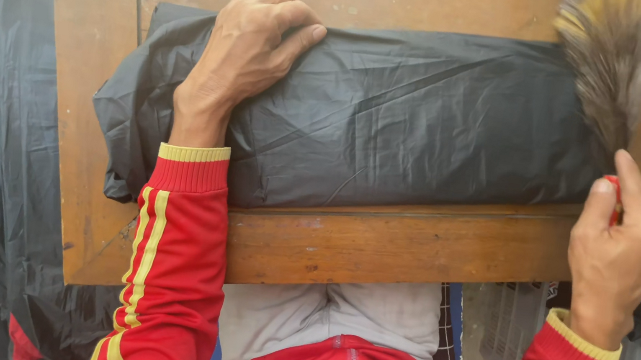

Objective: The person smooths a black garment on a wooden table with both hands, then uses a feather duster to brush the surface. They repeatedly fold and unfold the garment while continuing to dust it.

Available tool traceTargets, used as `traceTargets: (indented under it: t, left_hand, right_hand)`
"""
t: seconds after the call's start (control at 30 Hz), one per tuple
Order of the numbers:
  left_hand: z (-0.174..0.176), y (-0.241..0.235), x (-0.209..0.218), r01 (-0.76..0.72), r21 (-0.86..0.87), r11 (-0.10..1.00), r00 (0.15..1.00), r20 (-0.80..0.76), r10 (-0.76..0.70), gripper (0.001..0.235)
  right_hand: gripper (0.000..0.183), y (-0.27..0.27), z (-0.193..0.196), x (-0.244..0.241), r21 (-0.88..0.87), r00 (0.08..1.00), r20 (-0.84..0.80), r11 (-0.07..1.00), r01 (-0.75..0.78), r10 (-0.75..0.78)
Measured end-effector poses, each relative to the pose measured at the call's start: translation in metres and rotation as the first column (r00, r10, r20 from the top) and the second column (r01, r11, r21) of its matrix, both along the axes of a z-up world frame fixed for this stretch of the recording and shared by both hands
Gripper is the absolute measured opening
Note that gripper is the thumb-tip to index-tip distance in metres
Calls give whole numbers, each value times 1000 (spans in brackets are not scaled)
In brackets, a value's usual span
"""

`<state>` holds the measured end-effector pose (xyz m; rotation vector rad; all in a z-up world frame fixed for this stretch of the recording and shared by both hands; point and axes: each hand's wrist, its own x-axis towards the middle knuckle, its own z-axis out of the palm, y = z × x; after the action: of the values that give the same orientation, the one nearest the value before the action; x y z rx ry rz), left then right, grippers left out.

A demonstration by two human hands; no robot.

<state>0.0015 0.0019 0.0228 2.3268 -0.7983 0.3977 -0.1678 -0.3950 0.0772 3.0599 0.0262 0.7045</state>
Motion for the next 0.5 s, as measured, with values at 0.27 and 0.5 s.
traceTargets:
  t: [0.27, 0.5]
  left_hand:
    - [5, 3, -5, 11, -1, 1000, 1000, 0, -11, 18]
    - [10, 0, -8, -8, 29, 1000, 1000, 13, 8, 16]
  right_hand:
    - [32, 20, 5, 7, 259, 977, 145, 947, -191, 157]
    - [32, -17, -18, 40, 105, 985, 118, 985, -140, 127]
